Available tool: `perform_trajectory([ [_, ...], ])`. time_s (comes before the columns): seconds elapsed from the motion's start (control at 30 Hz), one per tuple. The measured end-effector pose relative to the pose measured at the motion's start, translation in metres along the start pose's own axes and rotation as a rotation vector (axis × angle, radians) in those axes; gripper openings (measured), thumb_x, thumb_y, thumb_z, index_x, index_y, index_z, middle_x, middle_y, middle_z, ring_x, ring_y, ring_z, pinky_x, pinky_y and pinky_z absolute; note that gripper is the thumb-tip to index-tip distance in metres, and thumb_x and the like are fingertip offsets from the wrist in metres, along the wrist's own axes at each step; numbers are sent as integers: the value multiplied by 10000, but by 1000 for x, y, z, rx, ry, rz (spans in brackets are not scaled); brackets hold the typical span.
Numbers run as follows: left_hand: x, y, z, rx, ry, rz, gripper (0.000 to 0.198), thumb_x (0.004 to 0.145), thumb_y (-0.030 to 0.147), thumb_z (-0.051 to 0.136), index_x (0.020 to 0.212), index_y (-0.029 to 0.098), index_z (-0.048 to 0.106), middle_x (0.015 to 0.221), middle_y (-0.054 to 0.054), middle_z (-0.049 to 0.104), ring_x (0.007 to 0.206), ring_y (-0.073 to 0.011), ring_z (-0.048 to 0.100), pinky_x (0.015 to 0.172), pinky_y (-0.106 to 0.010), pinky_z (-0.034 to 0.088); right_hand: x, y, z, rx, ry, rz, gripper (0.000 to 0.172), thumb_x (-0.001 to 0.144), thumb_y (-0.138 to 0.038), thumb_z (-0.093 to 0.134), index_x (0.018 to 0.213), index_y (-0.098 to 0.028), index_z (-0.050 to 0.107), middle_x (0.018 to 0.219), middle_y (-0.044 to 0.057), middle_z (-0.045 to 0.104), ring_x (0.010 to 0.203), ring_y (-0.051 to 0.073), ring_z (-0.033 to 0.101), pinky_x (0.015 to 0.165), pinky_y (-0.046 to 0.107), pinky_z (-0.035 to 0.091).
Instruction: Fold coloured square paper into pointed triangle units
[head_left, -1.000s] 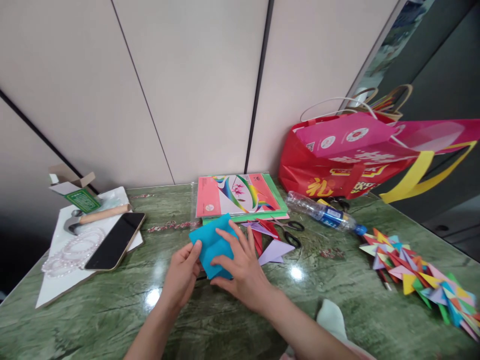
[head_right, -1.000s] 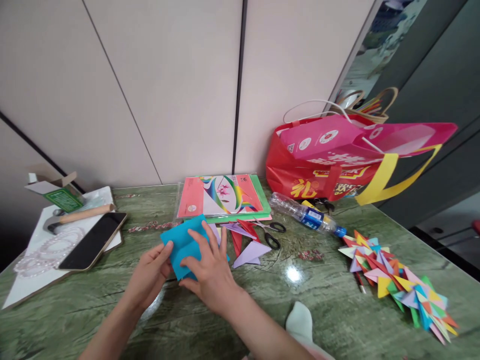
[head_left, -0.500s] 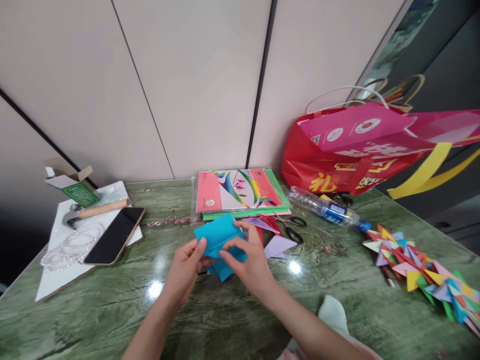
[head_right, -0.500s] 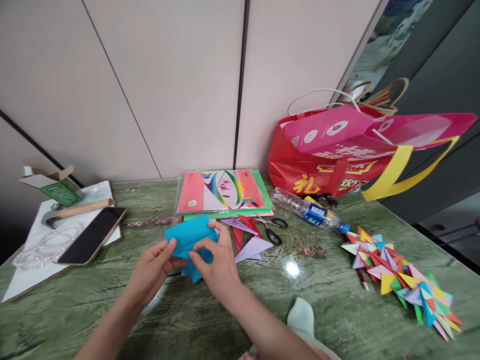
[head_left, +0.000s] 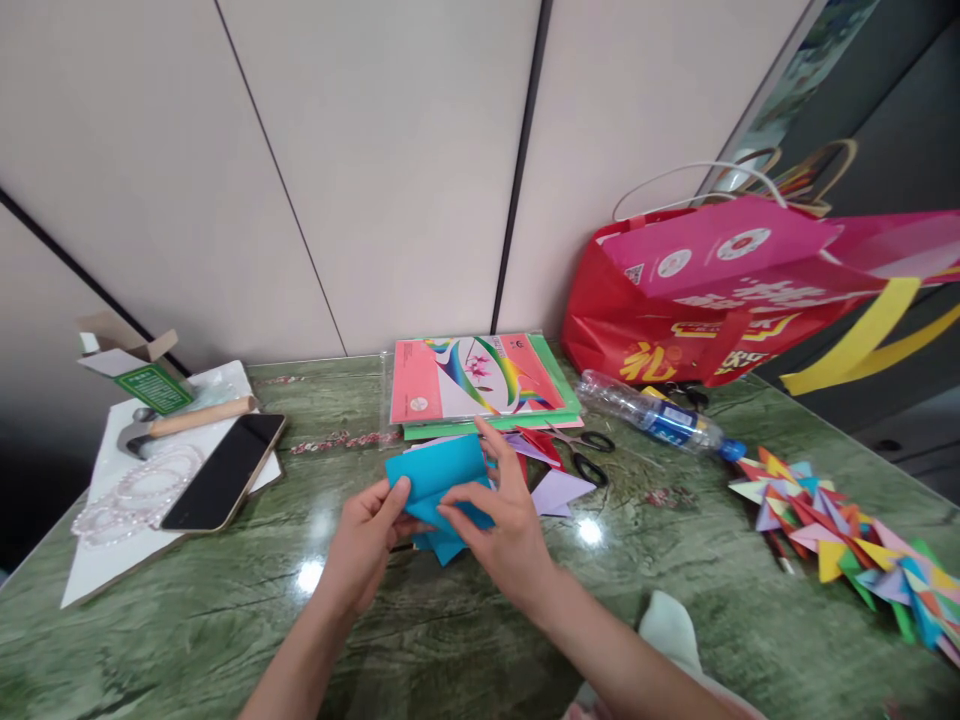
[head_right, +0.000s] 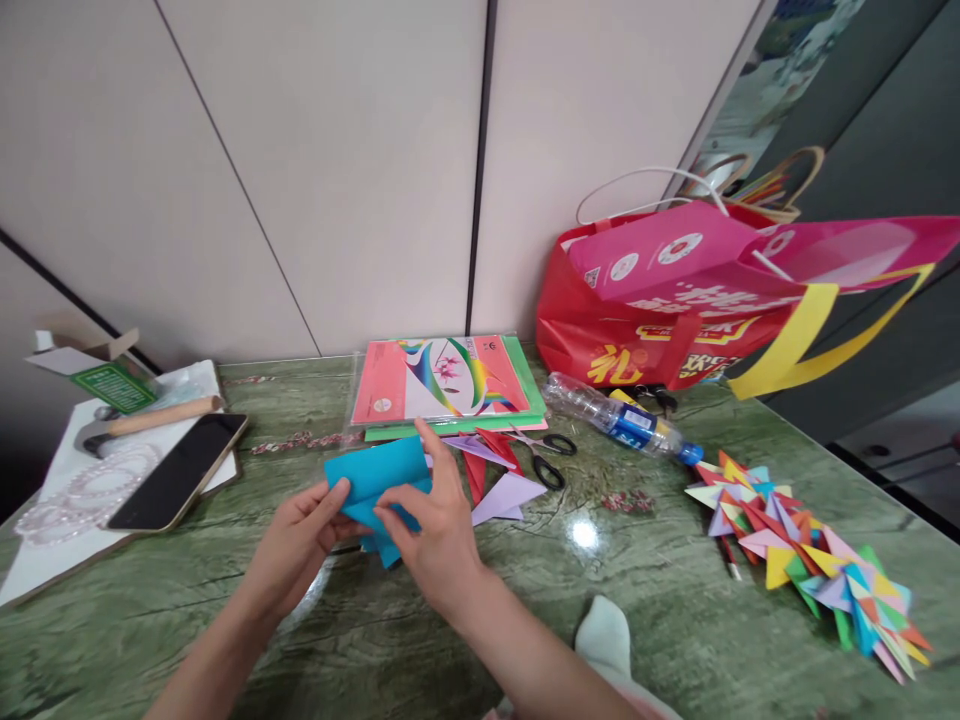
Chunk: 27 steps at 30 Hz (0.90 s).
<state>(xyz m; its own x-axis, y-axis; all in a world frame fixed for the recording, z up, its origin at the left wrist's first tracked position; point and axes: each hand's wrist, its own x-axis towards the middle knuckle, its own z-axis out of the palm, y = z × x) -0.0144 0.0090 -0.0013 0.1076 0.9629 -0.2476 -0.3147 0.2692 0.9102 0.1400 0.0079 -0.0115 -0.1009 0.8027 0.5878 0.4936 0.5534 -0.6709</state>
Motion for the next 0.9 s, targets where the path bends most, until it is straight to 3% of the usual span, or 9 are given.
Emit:
perform_trajectory([
  [0.1,0,1,1,6,-12,-5,273,723,363,649,846,122,686,766,-69,699,686,-183,620,606,-284,511,1,0,-1,-62,-8,-90,119,790,-178,572,738,-213,673,1460,6,187,1255,277,341,949,421,390],
  [0.3,-1,0,0,44,-7,25,279,717,366,653,856,126,686,759,-62,700,652,-179,613,590,-284,503,2,1,-2,-125,-25,-174,124,783,-154,573,730,-217,664,1439,2,247,1267,294,301,983,484,343],
  [0.5,-3,4,1,2,-53,31,298,726,355,650,930,138,665,808,-76,710,684,-190,633,639,-295,492,2,-3,-2,-5,55,29,95,767,-187,597,724,-220,674,1376,53,327,1106,256,478,863,398,443],
  [0.6,-5,6,2,-28,-112,30,390,697,284,691,1057,159,609,935,-96,699,764,-209,643,674,-294,485,3,-1,-2,67,50,127,74,751,-215,620,699,-218,673,1082,78,562,890,208,573,751,338,478],
  [0.7,-5,5,2,-31,-124,17,402,682,240,705,1061,155,599,958,-104,694,770,-206,642,660,-279,481,4,0,-2,146,-5,181,67,748,-220,624,695,-215,666,732,21,611,684,159,583,630,279,475],
  [0.9,-4,1,1,-28,-42,-8,283,673,234,709,938,145,666,907,-87,709,726,-175,644,721,-296,499,4,-1,-1,173,15,236,65,722,-178,641,663,-206,645,667,-4,637,647,148,580,624,264,448],
])
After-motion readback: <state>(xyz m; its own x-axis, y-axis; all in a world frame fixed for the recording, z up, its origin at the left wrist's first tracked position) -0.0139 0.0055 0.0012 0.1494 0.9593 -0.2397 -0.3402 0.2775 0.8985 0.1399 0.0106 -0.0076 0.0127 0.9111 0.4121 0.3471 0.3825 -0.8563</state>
